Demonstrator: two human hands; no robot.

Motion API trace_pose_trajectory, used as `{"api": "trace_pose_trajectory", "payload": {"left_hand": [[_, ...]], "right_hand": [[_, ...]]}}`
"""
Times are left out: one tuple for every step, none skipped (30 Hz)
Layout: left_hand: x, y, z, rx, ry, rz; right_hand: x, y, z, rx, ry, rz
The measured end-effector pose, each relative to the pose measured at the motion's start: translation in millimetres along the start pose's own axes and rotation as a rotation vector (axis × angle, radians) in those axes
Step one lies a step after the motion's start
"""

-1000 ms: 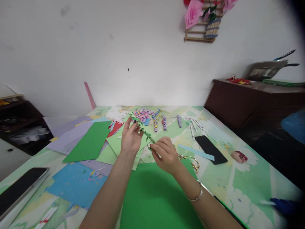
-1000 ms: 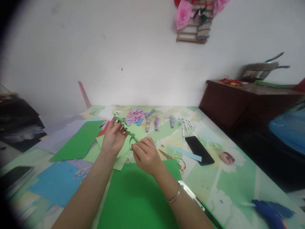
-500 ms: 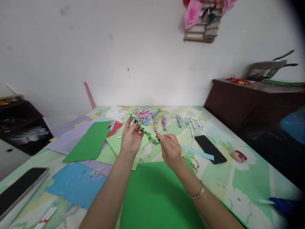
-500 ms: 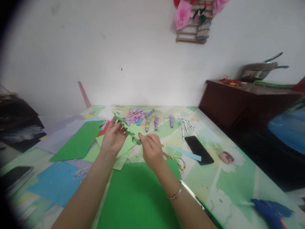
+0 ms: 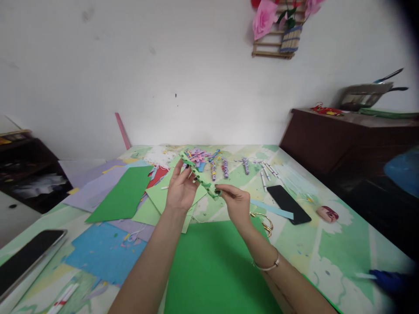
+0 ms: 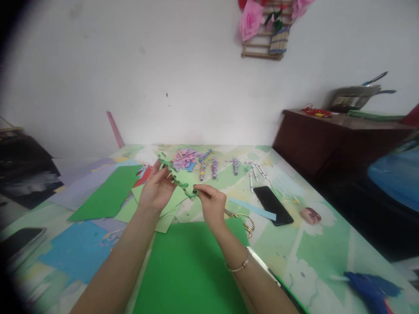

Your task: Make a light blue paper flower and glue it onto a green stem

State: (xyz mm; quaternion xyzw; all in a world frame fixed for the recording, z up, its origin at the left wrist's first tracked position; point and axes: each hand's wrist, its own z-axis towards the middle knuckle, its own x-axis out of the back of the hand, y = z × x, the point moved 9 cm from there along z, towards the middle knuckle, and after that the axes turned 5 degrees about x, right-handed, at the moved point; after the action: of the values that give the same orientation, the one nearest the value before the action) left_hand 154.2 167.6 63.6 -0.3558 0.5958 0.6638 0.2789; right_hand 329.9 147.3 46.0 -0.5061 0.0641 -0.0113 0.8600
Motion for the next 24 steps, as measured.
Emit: {"api": "trace_pose_trajectory", "payload": {"left_hand": [[-0.2,0,0,-0.002,-0.003,0.003],[-0.5,1,0,-0.005,-0.007,0.009],[-0.7,1,0,-0.010,-0.009,0.015],[-0.8,2,0,-0.015,-0.011,0.021],[-0.7,2,0,-0.018,-0.011,0.025],[-0.5,2,0,-0.020,-0.010,0.025],[-0.3,3,0,-0.021,-0.009,0.025],[0.1,3,0,-0.022,-0.007,0.026],[0.4,3,1,-0.024,-0.006,0.029],[0.9,4,1,-0.028,-0.004,0.033],[1.4,5,1,-0.033,-0.002,0.038],[1.9,5,1,-0.037,0.000,0.041],[2.5,6,1,-0.041,0.003,0.042],[3.2,6,2,-0.043,0.008,0.039],[3.8,7,2,-0.045,0.013,0.036],[4.3,7,2,-0.045,0.017,0.032],[4.5,7,2,-0.046,0.021,0.028],[4.5,7,2,-0.047,0.021,0.025],[4.2,7,1,-0.048,0.020,0.024],[3.7,7,1,-0.049,0.016,0.026],[3.1,7,1,-0.050,0.012,0.030],[2.7,7,1,-0.050,0.008,0.037],[2.4,7,1,-0.050,0.006,0.045],[2.3,7,1,-0.050,0.004,0.052]], "right_hand": [[-1,2,1,-0.014,-0.011,0.012],[-2,3,1,-0.026,-0.024,0.020],[-3,4,1,-0.042,-0.039,0.029],[-5,5,2,-0.058,-0.057,0.039],[-7,6,2,-0.073,-0.077,0.047],[-9,7,2,-0.087,-0.097,0.054],[-11,8,2,-0.101,-0.117,0.061],[-12,9,2,-0.115,-0.137,0.069],[-14,10,3,-0.127,-0.155,0.079],[-16,11,3,-0.139,-0.171,0.088],[-17,11,3,-0.148,-0.185,0.097],[-18,11,3,-0.157,-0.198,0.105],[-18,11,3,-0.164,-0.210,0.111],[-19,11,3,-0.171,-0.221,0.115],[-20,11,3,-0.177,-0.234,0.119],[-21,11,3,-0.183,-0.246,0.122],[-22,11,2,-0.189,-0.259,0.126],[-22,11,2,-0.194,-0.270,0.130],[-23,11,2,-0.199,-0.280,0.133],[-24,11,2,-0.203,-0.287,0.134],[-24,12,1,-0.206,-0.291,0.134],[-24,12,1,-0.207,-0.292,0.131],[-24,12,1,-0.207,-0.290,0.127],[-23,13,1,-0.207,-0.288,0.124]]}}
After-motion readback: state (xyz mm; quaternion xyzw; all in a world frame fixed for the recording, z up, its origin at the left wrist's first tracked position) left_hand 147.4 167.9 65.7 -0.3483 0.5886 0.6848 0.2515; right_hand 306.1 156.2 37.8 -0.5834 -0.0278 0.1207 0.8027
